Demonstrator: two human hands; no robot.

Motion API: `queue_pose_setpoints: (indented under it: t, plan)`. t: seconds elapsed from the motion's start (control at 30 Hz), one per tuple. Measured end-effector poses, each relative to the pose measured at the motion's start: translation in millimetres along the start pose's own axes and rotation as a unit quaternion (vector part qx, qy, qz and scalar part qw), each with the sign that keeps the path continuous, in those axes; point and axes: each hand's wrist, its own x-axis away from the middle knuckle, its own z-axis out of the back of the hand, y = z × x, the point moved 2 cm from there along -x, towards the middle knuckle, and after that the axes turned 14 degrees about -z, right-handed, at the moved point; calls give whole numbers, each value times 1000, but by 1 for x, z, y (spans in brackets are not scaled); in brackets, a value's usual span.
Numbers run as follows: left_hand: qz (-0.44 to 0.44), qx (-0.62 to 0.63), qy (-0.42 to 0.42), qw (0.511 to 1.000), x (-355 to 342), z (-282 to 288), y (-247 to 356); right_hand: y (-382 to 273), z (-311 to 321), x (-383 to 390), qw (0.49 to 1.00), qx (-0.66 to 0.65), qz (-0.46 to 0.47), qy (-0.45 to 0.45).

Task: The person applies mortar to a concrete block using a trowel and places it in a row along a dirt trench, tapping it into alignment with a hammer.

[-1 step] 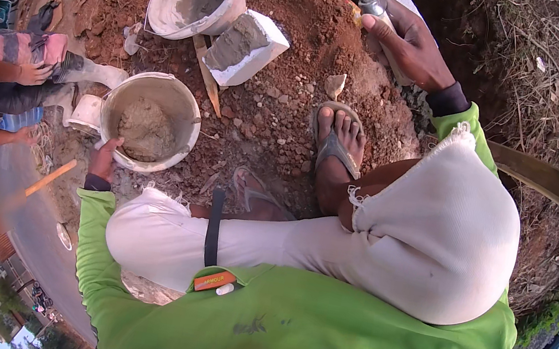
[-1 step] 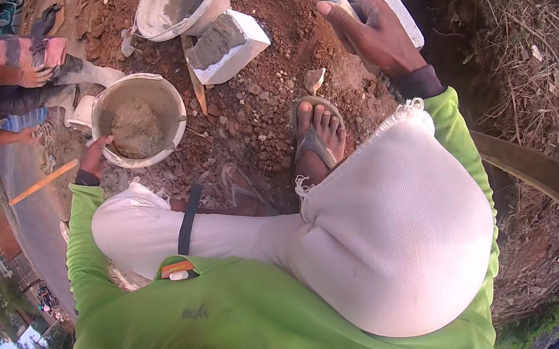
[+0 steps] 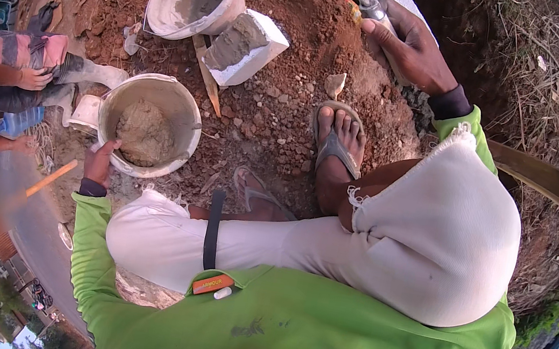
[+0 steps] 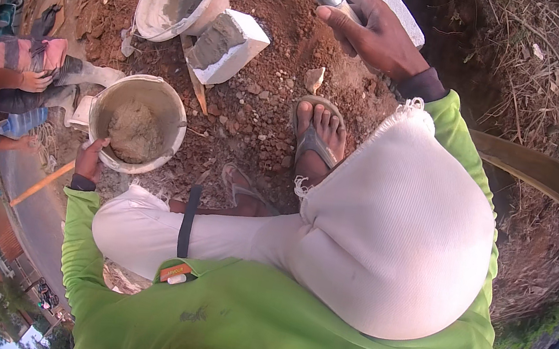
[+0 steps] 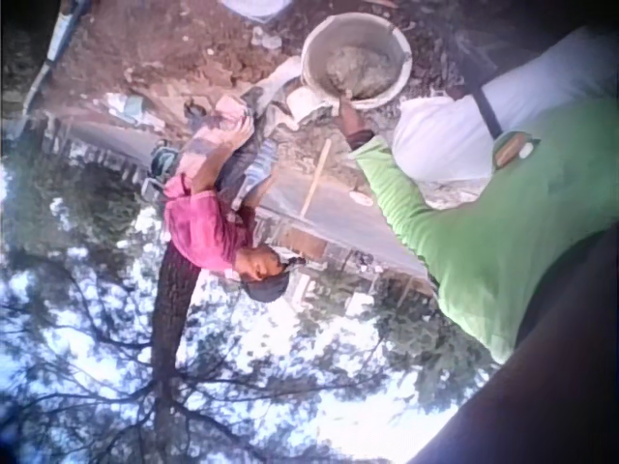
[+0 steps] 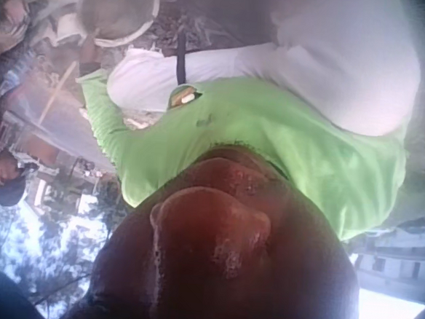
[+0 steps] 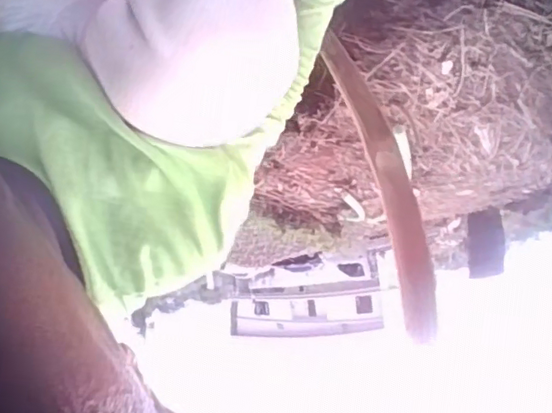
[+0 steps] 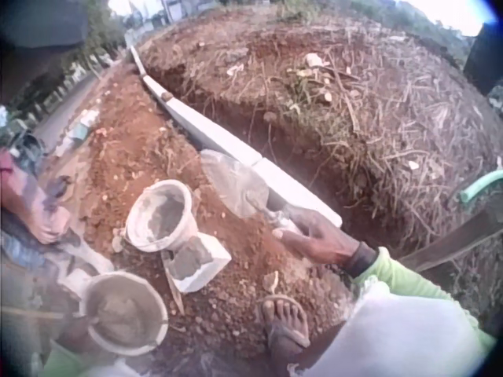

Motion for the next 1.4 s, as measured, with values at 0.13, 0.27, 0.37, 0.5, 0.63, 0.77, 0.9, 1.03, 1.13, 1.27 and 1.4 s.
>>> queue_pose_setpoints:
  t: [0.13,0.27,0.37,0.5,0.63,0.77,0.9,1.03,1.13,1.27,1.4]
  plan:
    - [-35,46,-39,998,67,-10,78,13,0,0,996,61,38,48]
    - [-105,131,-42,985,129,-90,151,-3,16,18,999,-33,8,35]
    - [-156,169,-87,969,132,-141,165,-24,42,42,993,15,45,112]
    - [-241,212,-126,939,106,-226,195,-34,56,82,973,100,92,188]
    - [-378,57,-122,916,103,-308,215,-40,48,132,926,321,17,196]
    - [-454,2,-153,878,86,-346,204,-24,33,125,872,451,-66,181]
    - [-492,23,-170,854,69,-360,189,9,9,85,850,494,-101,154]
    - [-528,-28,-185,828,67,-359,189,36,-28,71,892,443,-79,33]
    - [-506,-20,-194,840,67,-361,189,53,-47,64,925,374,-70,-16]
    - [-549,-36,-148,822,55,-355,187,49,-81,55,949,293,-108,-42]
    - [-465,15,-139,874,69,-360,186,63,-89,73,978,195,-72,-31]
